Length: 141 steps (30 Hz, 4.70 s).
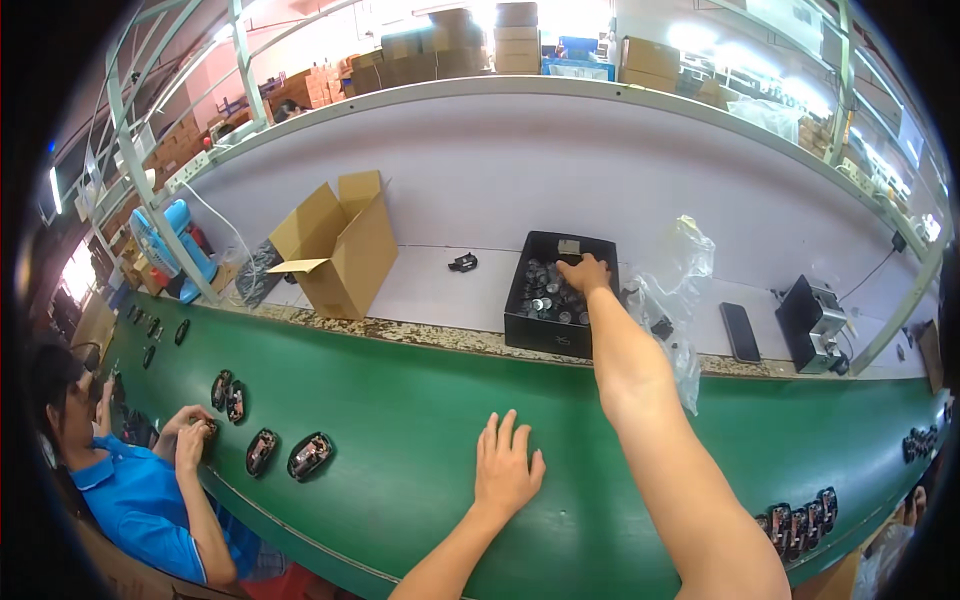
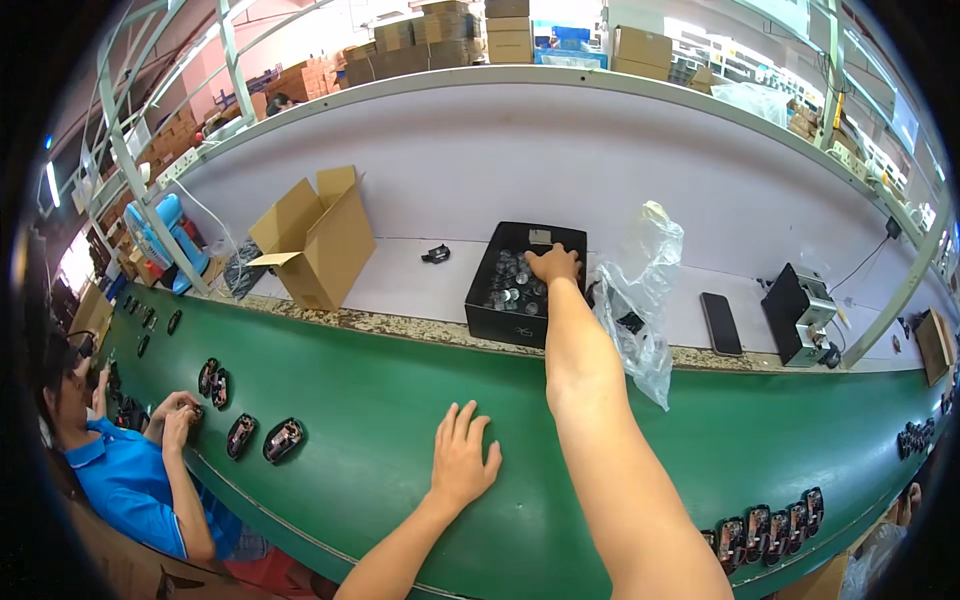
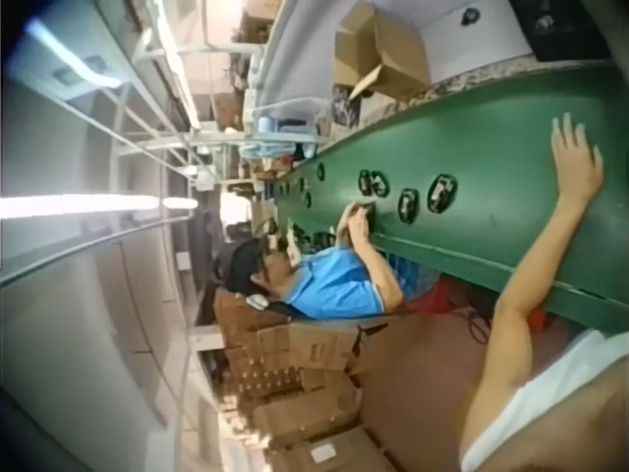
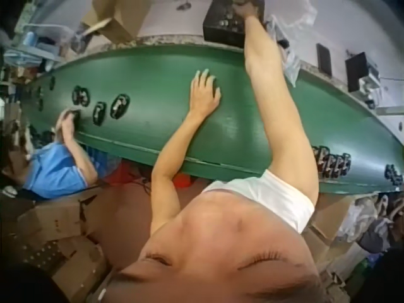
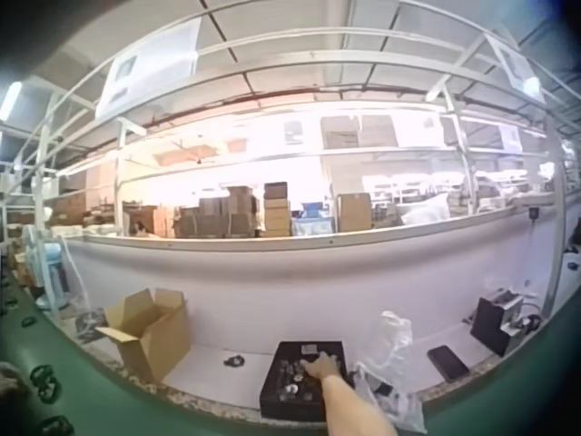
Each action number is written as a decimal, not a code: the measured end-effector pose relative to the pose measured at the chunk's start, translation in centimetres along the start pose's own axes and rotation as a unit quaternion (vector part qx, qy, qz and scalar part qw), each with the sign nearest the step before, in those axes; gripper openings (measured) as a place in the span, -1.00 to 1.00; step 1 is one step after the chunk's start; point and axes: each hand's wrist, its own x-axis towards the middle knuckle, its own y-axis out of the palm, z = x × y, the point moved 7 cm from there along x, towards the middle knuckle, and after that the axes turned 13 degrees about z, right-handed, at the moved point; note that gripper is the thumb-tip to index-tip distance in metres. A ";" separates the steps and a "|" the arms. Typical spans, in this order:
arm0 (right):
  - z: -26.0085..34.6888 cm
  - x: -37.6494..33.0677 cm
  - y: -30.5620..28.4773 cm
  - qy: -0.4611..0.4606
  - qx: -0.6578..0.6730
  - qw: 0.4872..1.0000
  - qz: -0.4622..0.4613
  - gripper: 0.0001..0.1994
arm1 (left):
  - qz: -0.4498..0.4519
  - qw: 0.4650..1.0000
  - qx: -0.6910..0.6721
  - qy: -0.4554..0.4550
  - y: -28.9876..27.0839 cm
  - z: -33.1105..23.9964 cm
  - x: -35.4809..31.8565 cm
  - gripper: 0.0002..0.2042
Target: The person assembles computer mice on a conveyor belt by installing scroll wheels into mouse bases by hand, moving the assembled units along the line, and retrieving parts from a box.
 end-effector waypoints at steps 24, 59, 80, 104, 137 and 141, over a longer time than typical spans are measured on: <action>6.7 -14.6 2.3 -0.149 -0.142 0.903 0.377 -0.52 | -0.240 0.957 -0.083 -0.139 2.8 -1.4 13.5 0.17; 4.5 -14.0 3.2 -0.165 0.070 0.853 0.491 -0.68 | -0.259 0.941 -0.182 -0.116 2.9 -2.6 13.4 0.23; 1.7 -18.6 -8.4 -0.257 0.301 0.806 0.440 -0.74 | -0.299 0.930 -0.207 -0.048 2.2 -4.0 13.0 0.06; -11.1 -38.3 -1.3 -0.416 -0.110 0.903 -0.010 -0.47 | 0.017 0.961 -0.198 0.194 3.7 -11.1 2.4 -0.30; -21.7 -49.3 -6.2 -0.264 -0.148 0.952 0.038 -0.11 | 0.042 0.941 -0.079 0.328 10.7 -22.0 2.1 0.03; -22.2 -47.9 -5.4 -0.284 -0.140 0.947 0.053 -0.14 | 0.131 0.952 -0.044 0.273 12.6 -22.0 2.3 0.04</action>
